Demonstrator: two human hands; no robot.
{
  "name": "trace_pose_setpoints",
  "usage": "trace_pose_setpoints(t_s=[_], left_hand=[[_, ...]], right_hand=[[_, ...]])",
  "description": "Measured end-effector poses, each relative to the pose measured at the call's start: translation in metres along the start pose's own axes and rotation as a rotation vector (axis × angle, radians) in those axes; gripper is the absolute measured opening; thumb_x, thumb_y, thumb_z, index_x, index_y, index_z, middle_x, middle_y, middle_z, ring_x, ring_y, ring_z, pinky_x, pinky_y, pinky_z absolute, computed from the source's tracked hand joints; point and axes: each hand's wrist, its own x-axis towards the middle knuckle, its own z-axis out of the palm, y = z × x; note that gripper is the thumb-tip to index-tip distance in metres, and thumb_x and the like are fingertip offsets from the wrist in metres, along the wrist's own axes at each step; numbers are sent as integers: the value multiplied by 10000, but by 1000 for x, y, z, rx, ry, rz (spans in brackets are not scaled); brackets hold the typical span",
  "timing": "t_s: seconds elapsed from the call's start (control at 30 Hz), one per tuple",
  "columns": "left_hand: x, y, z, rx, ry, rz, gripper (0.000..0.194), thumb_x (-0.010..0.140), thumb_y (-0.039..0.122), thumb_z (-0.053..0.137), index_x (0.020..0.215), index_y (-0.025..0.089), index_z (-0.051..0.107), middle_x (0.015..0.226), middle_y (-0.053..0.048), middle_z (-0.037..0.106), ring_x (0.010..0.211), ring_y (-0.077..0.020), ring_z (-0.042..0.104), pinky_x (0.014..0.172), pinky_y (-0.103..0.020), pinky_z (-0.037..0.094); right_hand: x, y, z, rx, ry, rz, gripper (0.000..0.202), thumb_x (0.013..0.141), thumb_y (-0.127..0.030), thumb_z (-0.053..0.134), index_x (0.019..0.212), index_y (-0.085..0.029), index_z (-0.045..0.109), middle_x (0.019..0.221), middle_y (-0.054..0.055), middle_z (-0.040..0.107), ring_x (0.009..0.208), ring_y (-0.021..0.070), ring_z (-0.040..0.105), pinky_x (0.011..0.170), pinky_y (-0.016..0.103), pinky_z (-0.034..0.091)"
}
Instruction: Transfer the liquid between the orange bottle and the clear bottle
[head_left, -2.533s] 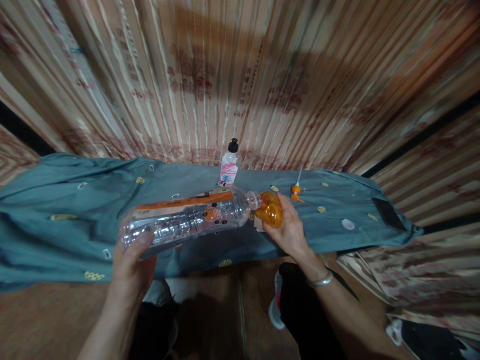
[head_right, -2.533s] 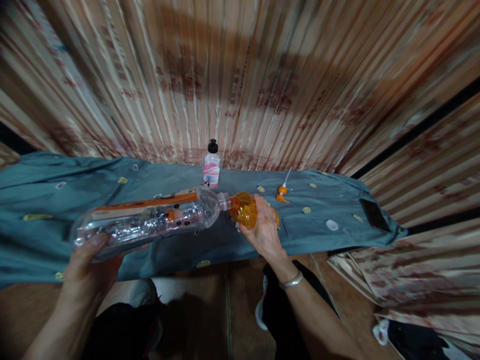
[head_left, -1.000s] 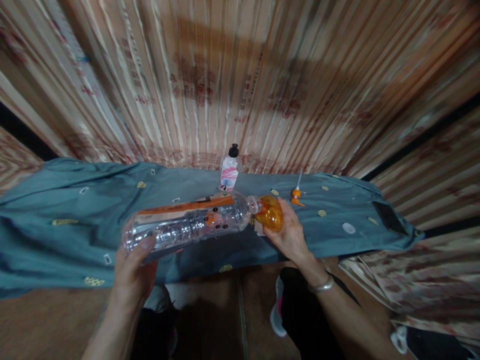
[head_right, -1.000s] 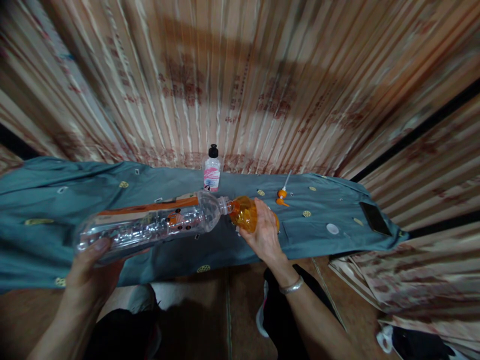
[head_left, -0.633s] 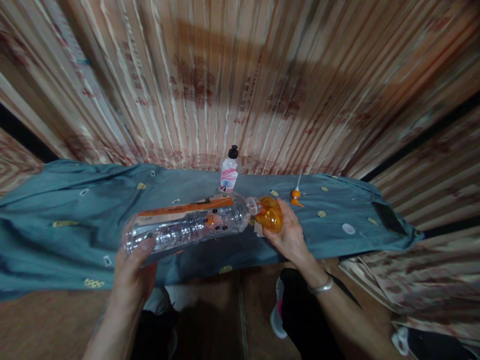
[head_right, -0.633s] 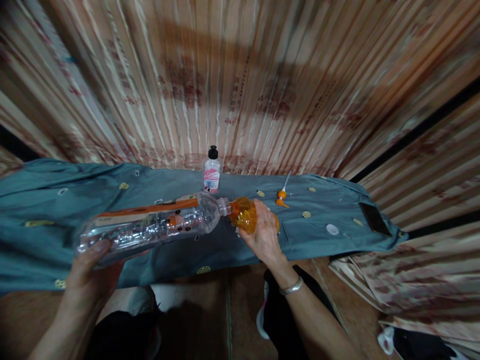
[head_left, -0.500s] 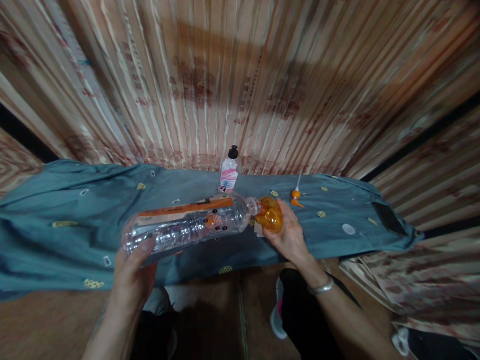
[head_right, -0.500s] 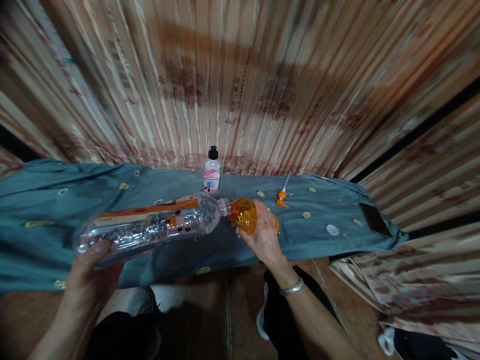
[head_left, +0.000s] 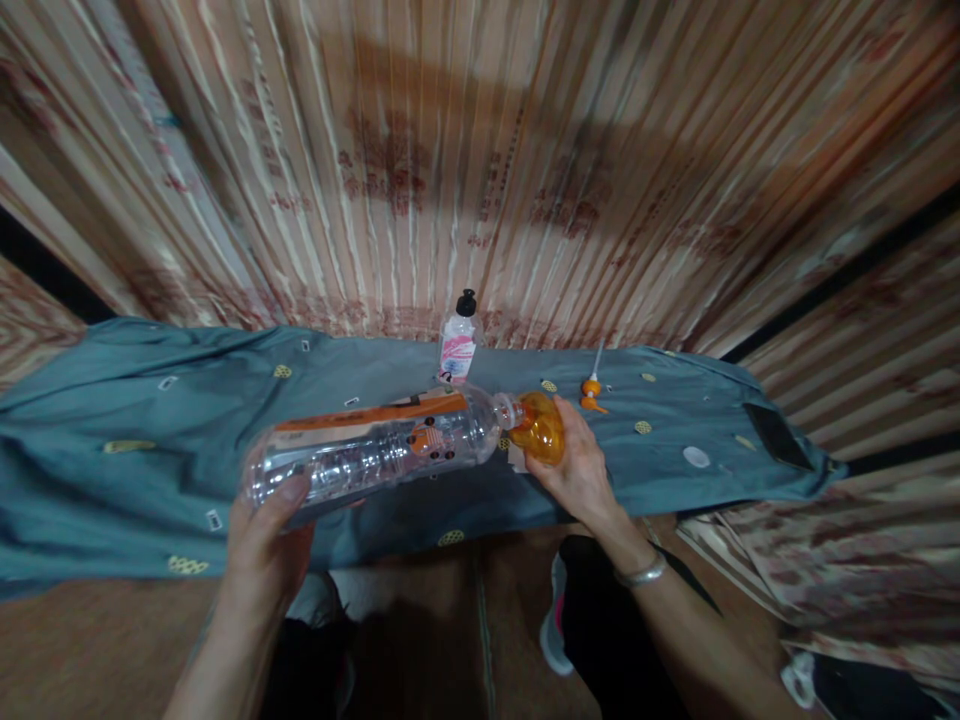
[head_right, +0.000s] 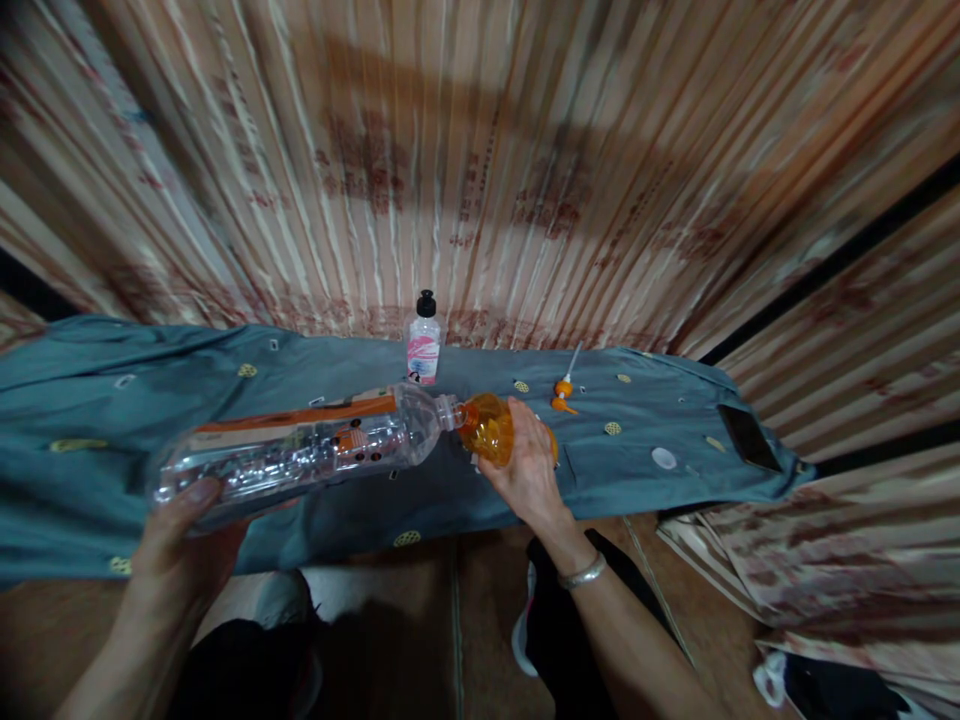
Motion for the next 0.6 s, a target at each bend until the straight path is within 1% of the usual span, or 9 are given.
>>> trace_pose_setpoints(t_s=[0.1, 0.2, 0.33, 0.47, 0.6], left_hand=[[-2, 3, 6, -7, 27, 4, 629, 583, 465, 1001, 1135, 238, 804, 1014, -66, 824, 948, -328, 789, 819, -442, 694], [-4, 5, 12, -24, 67, 15, 726, 539, 488, 1010, 1189, 252, 788, 1015, -63, 822, 976, -342, 787, 819, -447, 694], [-4, 5, 12, -1, 25, -5, 651, 590, 448, 1000, 1176, 256, 794, 996, -57, 825, 957, -332, 793, 813, -441, 695], [-4, 5, 11, -29, 71, 18, 731, 542, 453, 1012, 1212, 273, 781, 989, -54, 826, 945, -341, 796, 798, -453, 699], [-3, 6, 11, 0, 11, 4, 700, 580, 452, 1001, 1219, 273, 780, 970, -56, 823, 920, -333, 799, 786, -453, 700]], right_hand=[[0, 1, 1, 12, -11, -1, 837, 876, -398, 715, 1619, -169, 404, 1496, 215, 676, 1379, 402, 670, 1134, 628, 588], [-1, 2, 1, 21, -20, 5, 844, 881, -404, 715, 1627, -171, 395, 1500, 215, 671, 1387, 401, 663, 1149, 633, 573], [-1, 2, 0, 30, -31, 11, 848, 887, -407, 711, 1635, -174, 386, 1503, 214, 667, 1398, 397, 654, 1160, 634, 563], [-1, 3, 0, 27, -40, 12, 845, 893, -409, 703, 1638, -177, 379, 1523, 214, 654, 1417, 392, 641, 1165, 631, 560], [-1, 2, -1, 26, -48, 19, 853, 881, -412, 711, 1633, -179, 382, 1516, 211, 660, 1415, 390, 644, 1166, 628, 560]])
